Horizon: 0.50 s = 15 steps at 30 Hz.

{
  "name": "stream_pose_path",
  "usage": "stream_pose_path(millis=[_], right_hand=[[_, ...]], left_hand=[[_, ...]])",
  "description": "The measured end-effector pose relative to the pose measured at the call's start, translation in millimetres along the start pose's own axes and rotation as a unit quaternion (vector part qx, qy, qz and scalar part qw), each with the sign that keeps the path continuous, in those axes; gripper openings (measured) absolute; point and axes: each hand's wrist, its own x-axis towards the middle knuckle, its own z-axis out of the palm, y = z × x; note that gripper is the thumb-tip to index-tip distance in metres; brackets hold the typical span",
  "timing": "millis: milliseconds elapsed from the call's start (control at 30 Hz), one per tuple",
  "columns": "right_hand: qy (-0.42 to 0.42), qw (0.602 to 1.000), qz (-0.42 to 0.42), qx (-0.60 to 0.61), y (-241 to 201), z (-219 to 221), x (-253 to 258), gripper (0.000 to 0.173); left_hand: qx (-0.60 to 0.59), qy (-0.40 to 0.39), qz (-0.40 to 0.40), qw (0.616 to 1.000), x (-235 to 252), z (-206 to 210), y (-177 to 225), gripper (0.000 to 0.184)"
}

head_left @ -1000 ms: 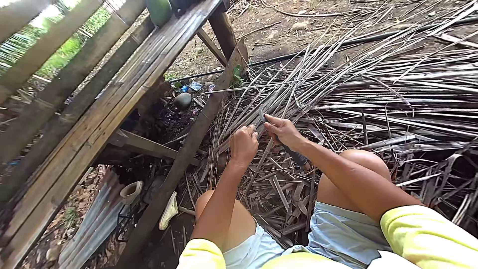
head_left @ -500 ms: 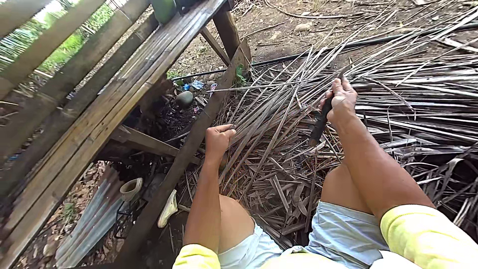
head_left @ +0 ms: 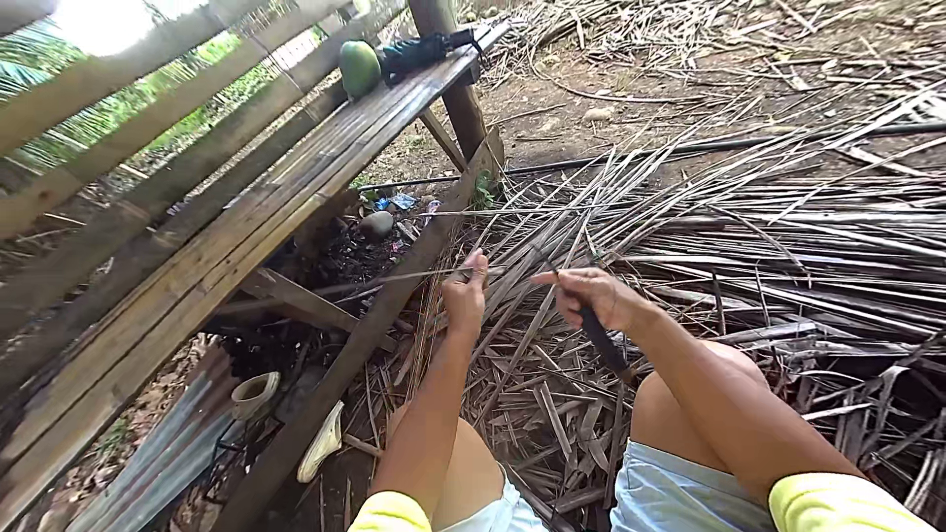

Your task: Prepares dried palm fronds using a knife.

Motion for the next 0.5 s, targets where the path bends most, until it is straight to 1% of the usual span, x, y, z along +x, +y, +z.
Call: stream_pose_path(millis=[67,100,167,200,233,267,300,333,367,400,433,467,500], right_hand=[[-0.045,0.997,0.044,0.050,18,13,11,0.042],[-0.042,0.995,0.055,0.077,24,19,15,0.038],[0.003,0.991,0.066,0.114,29,27,21,0.027],[0.027,0.989,0.065,0.126,31,28,23,0.028],[0.046,0.988,0.063,0.131,32,26,24,0.029],[0.060,0.987,0.062,0.134,31,22,25,0.030],[0.073,0.987,0.064,0.129,28,19,25,0.030],[0.095,0.985,0.067,0.128,24,19,23,0.028],[0.115,0.982,0.069,0.137,21,19,22,0.029],[0.127,0.978,0.070,0.149,19,17,21,0.028],[0.131,0.975,0.073,0.165,15,14,20,0.027],[0.140,0.970,0.077,0.184,11,11,19,0.028],[0.146,0.966,0.076,0.198,8,8,18,0.029]], left_hand=[[-0.084,-0.002,-0.068,0.994,-9,17,3,0.018],[-0.116,0.002,-0.118,0.986,-11,25,6,0.014],[-0.150,-0.011,-0.200,0.968,-16,34,5,0.016],[-0.146,-0.031,-0.235,0.960,-17,34,5,0.020],[-0.112,-0.060,-0.258,0.958,-18,34,6,0.026],[-0.046,-0.095,-0.260,0.960,-19,32,8,0.034],[0.053,-0.122,-0.215,0.967,-23,29,11,0.038],[0.166,-0.124,-0.120,0.971,-30,25,14,0.037],[0.267,-0.100,0.012,0.958,-36,20,14,0.029],[0.351,-0.075,0.144,0.922,-37,13,13,0.023],[0.419,-0.074,0.220,0.878,-32,6,13,0.030],[0.473,-0.102,0.225,0.845,-25,-2,15,0.044],[0.510,-0.135,0.185,0.829,-18,-8,17,0.053]])
